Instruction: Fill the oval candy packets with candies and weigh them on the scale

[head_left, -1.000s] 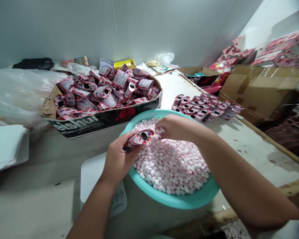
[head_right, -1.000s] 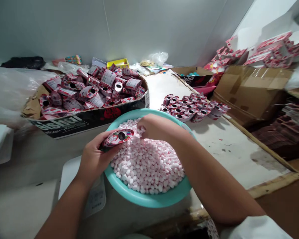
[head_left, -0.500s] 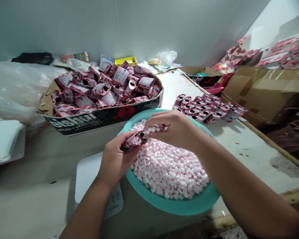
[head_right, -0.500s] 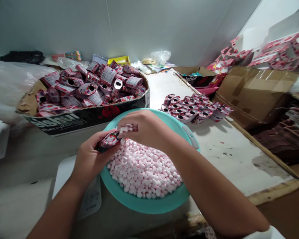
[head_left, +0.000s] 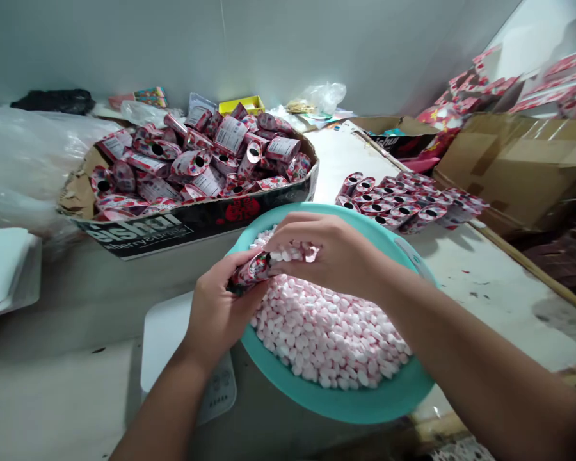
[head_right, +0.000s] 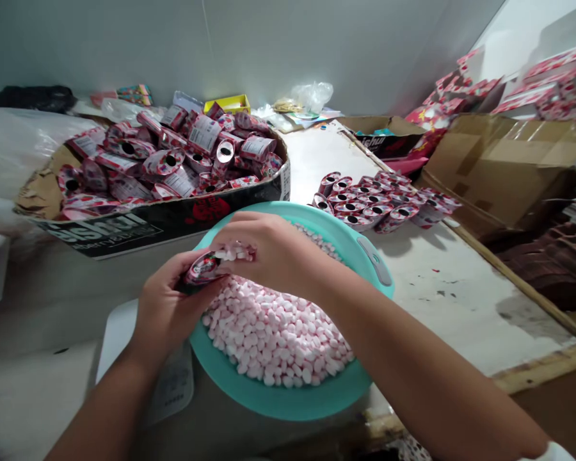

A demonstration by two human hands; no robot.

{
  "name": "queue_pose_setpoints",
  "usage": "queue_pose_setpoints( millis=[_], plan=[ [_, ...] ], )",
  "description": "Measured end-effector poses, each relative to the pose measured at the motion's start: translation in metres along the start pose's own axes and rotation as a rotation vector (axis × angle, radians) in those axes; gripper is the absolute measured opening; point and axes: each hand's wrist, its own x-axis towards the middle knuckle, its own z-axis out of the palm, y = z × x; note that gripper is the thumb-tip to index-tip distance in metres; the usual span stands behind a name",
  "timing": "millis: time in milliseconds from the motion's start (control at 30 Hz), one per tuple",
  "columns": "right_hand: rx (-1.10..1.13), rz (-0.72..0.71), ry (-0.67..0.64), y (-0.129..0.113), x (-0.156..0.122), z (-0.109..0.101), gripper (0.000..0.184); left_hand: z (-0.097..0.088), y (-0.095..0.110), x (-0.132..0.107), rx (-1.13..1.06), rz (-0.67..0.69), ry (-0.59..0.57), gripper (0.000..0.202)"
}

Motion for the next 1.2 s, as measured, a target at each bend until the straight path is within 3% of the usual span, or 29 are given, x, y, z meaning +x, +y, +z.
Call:
queue_pose_setpoints(
  millis=[233, 467, 733, 833, 933, 1200],
  plan=[
    [-0.037, -0.039, 0.021, -0.005, -0.002, 0.001, 0.019, -0.001, 0.000, 0.000, 0.020, -0.015, -0.019, 0.038],
    [-0.051, 0.020, 0.061, -0.007, -0.003, 0.006, 0.019, -0.001, 0.001, 0.000, 0.019, -0.027, -0.037, 0.039],
    [-0.174, 0.101, -0.010, -0.001, -0.008, -0.022, 0.021, 0.001, 0.002, -0.001, 0.041, -0.037, -0.005, 0.038],
    [-0.192, 0.183, -0.129, 0.007, -0.010, -0.029, 0.015, 0.001, 0.002, -0.001, 0.046, -0.041, -0.016, 0.038],
    [-0.142, 0.174, -0.224, 0.012, -0.009, -0.028, 0.011, 0.001, 0.002, -0.001, 0.041, -0.039, -0.020, 0.038],
    [-0.071, 0.121, -0.097, 0.001, -0.004, -0.011, 0.012, 0.002, 0.000, -0.001, 0.070, -0.021, 0.003, 0.038]
  ],
)
